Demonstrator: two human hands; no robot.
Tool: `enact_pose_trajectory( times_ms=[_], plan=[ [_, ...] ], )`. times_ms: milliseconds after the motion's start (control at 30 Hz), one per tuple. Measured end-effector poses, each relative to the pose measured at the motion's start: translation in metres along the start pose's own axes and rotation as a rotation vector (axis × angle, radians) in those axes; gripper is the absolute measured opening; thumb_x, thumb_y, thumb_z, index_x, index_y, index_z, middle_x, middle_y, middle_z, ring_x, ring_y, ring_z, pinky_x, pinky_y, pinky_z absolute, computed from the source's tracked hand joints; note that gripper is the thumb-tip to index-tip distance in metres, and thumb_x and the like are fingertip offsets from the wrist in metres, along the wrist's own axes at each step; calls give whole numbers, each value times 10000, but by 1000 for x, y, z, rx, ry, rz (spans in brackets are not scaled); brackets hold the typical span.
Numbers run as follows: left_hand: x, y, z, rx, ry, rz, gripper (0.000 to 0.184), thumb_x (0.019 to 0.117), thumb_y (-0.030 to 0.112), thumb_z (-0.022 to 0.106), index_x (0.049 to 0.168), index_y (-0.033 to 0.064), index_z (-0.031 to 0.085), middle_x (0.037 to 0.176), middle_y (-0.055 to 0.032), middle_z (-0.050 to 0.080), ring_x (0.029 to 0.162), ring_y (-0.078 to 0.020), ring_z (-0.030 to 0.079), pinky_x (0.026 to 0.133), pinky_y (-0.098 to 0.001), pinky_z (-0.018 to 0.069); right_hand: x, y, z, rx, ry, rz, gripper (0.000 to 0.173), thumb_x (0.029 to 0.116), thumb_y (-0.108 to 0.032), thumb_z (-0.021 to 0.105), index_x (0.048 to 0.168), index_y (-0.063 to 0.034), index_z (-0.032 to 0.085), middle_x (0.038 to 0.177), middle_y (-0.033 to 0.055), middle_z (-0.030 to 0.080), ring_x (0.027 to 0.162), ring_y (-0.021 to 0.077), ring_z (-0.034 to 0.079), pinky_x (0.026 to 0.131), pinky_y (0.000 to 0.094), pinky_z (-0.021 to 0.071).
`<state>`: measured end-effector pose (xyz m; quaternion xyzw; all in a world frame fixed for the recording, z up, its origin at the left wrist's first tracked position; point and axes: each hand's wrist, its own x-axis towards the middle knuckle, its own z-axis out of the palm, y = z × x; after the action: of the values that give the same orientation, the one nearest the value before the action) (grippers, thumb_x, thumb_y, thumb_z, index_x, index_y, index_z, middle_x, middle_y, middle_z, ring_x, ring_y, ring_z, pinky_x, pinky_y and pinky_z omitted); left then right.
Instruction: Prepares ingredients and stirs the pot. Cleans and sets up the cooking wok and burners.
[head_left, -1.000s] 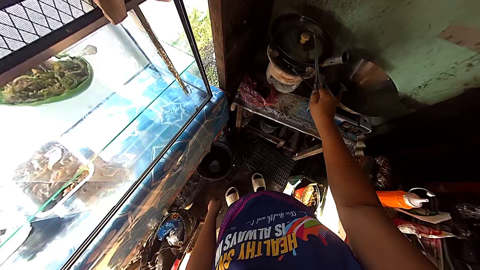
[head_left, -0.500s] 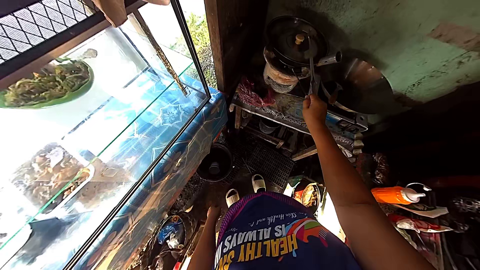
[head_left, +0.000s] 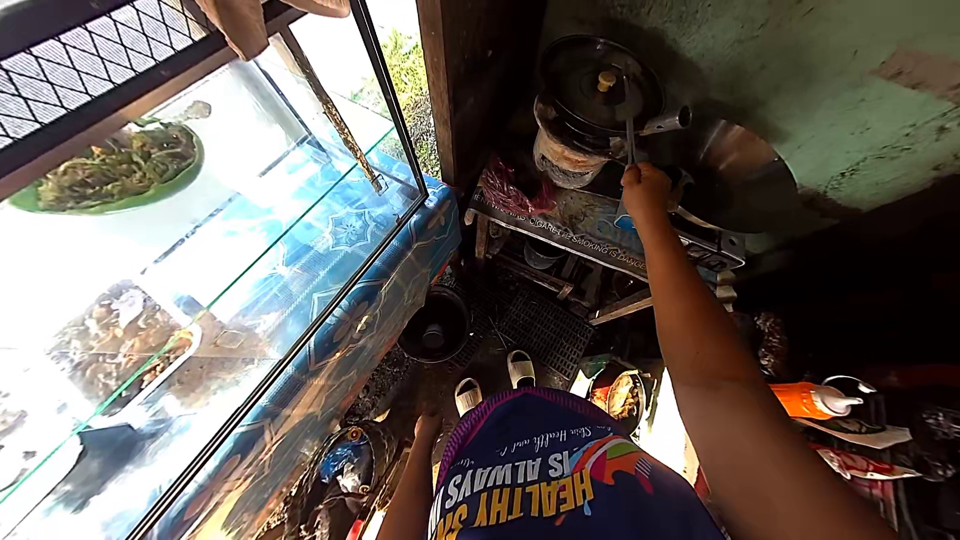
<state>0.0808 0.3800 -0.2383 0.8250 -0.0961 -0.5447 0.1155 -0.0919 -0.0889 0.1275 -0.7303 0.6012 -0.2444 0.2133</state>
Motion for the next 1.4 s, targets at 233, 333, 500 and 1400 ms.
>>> enact_pose_trajectory(
  times_ms=[233,333,500,1400],
  plan=[
    [-1,0,6,20,-32,-11,390,1078,260,538,1345,-15,614,1359,-267,610,1309,-397,558,1106,-554,400,-2,25,16,-244,-22,-126,399,1112,-200,392,1097,120,629,1043,335,684,1053,511,673,880,654,504],
    [-1,3,4,17,-30,-13,387,1075,262,545,1332,-16,623,1339,-262,623,1294,-393,569,1097,-547,411,-6,31,31,-296,-16,-160,392,1115,-205,387,1101,107,623,1017,334,689,1007,520,691,826,652,527],
    [6,6,1,15,0,6,397,1068,271,556,1313,-33,627,1318,-281,627,1274,-412,579,1086,-568,417,-35,-6,6,-269,-6,-101,395,1114,-195,380,1092,112,627,1040,327,688,1043,505,681,851,643,513],
    [5,-2,7,47,-39,-15,394,1065,259,568,1340,-19,615,1341,-271,619,1296,-404,567,1102,-563,402,-10,-37,6,-198,-45,-53,389,1109,-194,390,1172,92,647,1156,311,680,1154,469,652,968,613,492]
  ],
)
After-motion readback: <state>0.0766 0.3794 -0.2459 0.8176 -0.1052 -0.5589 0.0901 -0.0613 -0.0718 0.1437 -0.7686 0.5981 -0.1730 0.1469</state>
